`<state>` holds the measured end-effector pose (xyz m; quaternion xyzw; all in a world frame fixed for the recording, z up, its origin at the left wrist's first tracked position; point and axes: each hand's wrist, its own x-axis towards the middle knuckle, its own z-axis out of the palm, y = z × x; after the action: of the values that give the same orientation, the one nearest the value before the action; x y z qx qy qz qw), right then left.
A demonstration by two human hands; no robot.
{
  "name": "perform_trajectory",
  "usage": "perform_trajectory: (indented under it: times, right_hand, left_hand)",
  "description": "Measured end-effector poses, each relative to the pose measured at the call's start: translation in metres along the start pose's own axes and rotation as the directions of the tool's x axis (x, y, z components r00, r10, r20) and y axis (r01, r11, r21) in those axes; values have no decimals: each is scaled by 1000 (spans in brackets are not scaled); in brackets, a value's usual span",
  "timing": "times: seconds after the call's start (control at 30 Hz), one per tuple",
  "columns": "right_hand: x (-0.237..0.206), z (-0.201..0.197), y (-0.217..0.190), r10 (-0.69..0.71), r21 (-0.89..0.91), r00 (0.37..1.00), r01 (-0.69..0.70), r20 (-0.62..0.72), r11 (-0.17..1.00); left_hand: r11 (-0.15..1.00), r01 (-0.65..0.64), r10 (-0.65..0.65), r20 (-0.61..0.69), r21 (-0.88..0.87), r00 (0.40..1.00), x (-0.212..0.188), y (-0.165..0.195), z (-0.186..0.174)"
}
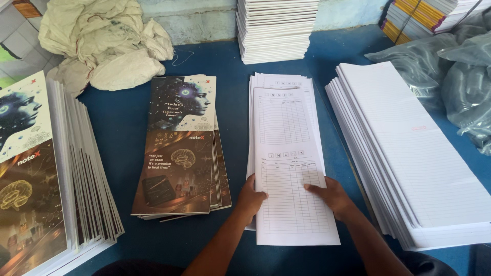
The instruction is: The person assembles notebooks by inserting a stack of lined paper into a printed cover. They open the cover, place the paper inside, close it, and then place the finished notebook onto a growing stack. This process is repeated multiple times.
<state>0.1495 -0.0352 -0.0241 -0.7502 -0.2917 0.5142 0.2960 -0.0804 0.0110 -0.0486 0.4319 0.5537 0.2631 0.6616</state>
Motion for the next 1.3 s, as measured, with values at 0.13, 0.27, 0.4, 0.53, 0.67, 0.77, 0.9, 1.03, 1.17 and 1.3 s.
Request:
perform_trajectory:
  times: [0.13,0.27,0.4,0.53,0.67,0.77,0.9,1.03,1.17,1.3]
  right_hand:
    - [0,1,1,70,132,997,-65,-32,989]
    - [5,-1,5,60,266,993,-87,105,960]
    - [10,-6,8,8,239,987,-46,158,970]
    - [10,-6,9,-41,304,991,1,125,953]
    - [4,-7,8,-51,172,997,41,55,984]
    - [-1,-9,6,-83,179,996,74,42,981]
    - [-5,-8,4,-122,249,991,104,56,963]
    - [-6,-8,5,-130,240,990,115,48,964]
    - [-7,-10,8,-164,224,985,150,47,963]
    - [-5,-12,10,-159,240,987,149,25,959]
  left_hand:
    - [1000,11,-11,3,0,1000,-2,2,1]
    - [1000,-26,26,25,-1,999,0,0,1]
    - [1000,-22,22,31,3,999,0,-1,1]
    - [1000,-16,15,28,23,999,0,1,0]
    - [991,-16,15,10,131,1000,3,9,-8]
    - [920,111,-58,-150,376,987,10,22,-23]
    - [712,-146,420,-249,687,873,4,34,-54]
    - [583,78,361,-344,809,867,-8,44,-80]
    - [380,279,377,-423,882,824,-14,43,-89]
    - [404,294,471,-472,867,746,-8,33,-94]
